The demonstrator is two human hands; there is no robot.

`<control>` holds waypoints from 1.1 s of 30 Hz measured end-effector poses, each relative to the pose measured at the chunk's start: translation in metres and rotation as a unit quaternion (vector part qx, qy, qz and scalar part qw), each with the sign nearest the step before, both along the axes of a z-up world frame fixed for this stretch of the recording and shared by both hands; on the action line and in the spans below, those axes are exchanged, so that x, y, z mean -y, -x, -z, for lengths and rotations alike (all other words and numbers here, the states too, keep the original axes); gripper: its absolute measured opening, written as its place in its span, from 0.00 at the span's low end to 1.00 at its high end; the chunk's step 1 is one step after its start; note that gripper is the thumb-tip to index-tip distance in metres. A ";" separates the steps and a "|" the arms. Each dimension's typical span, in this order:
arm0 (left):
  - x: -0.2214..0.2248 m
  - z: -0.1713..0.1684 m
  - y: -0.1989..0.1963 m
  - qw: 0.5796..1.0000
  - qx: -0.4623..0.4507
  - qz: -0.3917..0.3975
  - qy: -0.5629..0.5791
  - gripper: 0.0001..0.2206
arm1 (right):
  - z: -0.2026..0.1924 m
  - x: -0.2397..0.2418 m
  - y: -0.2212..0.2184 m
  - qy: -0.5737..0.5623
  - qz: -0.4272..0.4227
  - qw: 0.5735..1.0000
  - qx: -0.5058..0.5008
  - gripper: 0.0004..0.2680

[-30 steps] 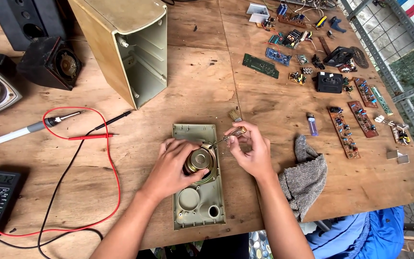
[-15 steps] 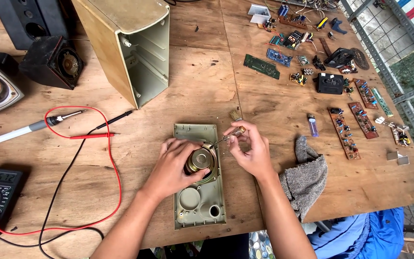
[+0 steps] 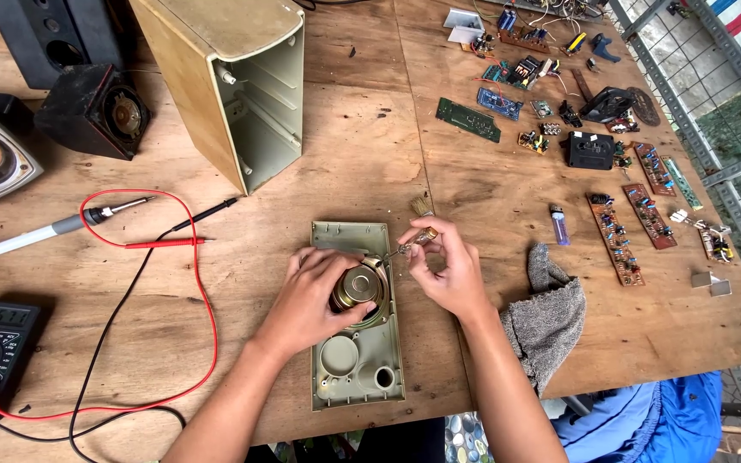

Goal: Using a small screwdriver to pry a speaker component out of its plastic housing on a repair bench.

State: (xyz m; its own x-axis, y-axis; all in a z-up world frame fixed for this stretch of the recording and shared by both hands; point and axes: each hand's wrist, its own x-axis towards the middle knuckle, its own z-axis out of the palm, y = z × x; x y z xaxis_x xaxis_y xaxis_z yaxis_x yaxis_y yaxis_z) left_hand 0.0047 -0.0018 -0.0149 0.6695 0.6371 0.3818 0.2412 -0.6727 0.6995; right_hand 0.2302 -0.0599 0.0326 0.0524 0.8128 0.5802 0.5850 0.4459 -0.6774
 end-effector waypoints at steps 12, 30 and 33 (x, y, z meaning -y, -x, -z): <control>-0.001 0.008 -0.002 1.000 0.004 -0.008 -0.022 0.23 | -0.055 0.009 0.013 0.078 -0.025 0.989 0.123 0.11; 0.001 0.004 -0.004 0.999 0.016 -0.014 -0.030 0.23 | -0.105 -0.023 0.006 0.257 -0.082 0.739 0.617 0.06; 0.001 0.005 -0.003 0.999 0.012 -0.018 -0.034 0.23 | -0.106 -0.028 0.011 0.239 -0.065 0.730 0.637 0.07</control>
